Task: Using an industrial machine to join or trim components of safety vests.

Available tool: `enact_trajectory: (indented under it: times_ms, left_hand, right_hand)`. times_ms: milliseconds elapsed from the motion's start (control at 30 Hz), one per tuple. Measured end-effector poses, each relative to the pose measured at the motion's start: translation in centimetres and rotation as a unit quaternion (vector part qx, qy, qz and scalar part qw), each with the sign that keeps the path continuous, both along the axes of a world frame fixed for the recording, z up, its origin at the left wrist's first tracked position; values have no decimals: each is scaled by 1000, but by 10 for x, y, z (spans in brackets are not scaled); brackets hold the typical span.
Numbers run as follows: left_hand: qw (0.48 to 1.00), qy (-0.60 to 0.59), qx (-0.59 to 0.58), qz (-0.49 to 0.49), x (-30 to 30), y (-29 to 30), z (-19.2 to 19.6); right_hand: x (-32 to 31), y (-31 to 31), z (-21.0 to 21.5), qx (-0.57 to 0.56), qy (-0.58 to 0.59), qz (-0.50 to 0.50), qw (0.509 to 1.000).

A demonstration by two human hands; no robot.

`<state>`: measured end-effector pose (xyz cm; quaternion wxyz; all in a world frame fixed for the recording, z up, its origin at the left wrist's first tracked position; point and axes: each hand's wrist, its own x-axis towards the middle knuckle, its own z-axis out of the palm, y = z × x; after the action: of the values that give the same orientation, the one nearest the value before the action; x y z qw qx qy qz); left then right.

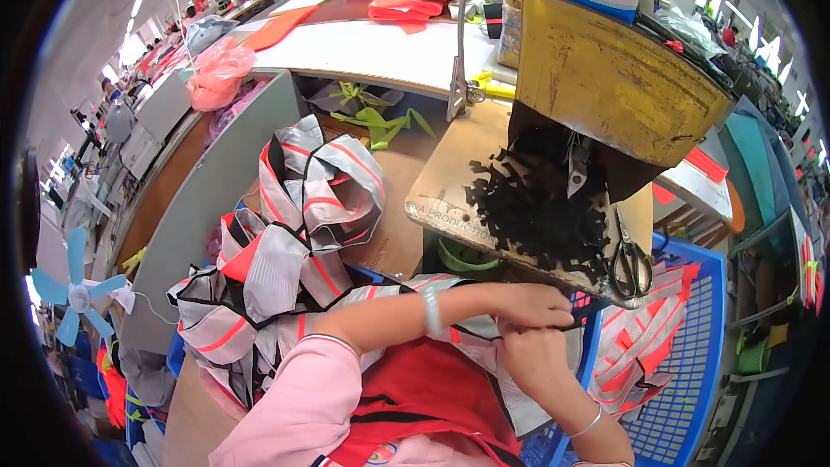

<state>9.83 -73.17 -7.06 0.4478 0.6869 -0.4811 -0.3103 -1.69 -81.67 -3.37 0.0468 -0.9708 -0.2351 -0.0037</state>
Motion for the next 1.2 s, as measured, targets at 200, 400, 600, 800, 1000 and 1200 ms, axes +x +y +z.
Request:
enact_trajectory:
  times_ms: [200,400,600,800,1000,1200]
  left_hand:
    - [902,-284,-13,324,-108,106,-26]
    - [890,-270,-98,355,-140,118,-28]
    - [938,-140,-137,286,-105,109,40]
    - [967,-78,-88,227,-28,108,109]
    - [976,-4,-6,220,6,87,115]
    - [970,66,61,225,34,83,124]
  right_hand:
    - [-3,-15,13,253,78,-69,962]
    - [-30,-7,21,310,149,-30,939]
    - [-18,-19,34,345,26,-20,938]
    - [41,-43,83,307,-108,56,944]
    - [46,-58,68,402,53,-81,911]
    - [69,-58,55,503,143,-57,850]
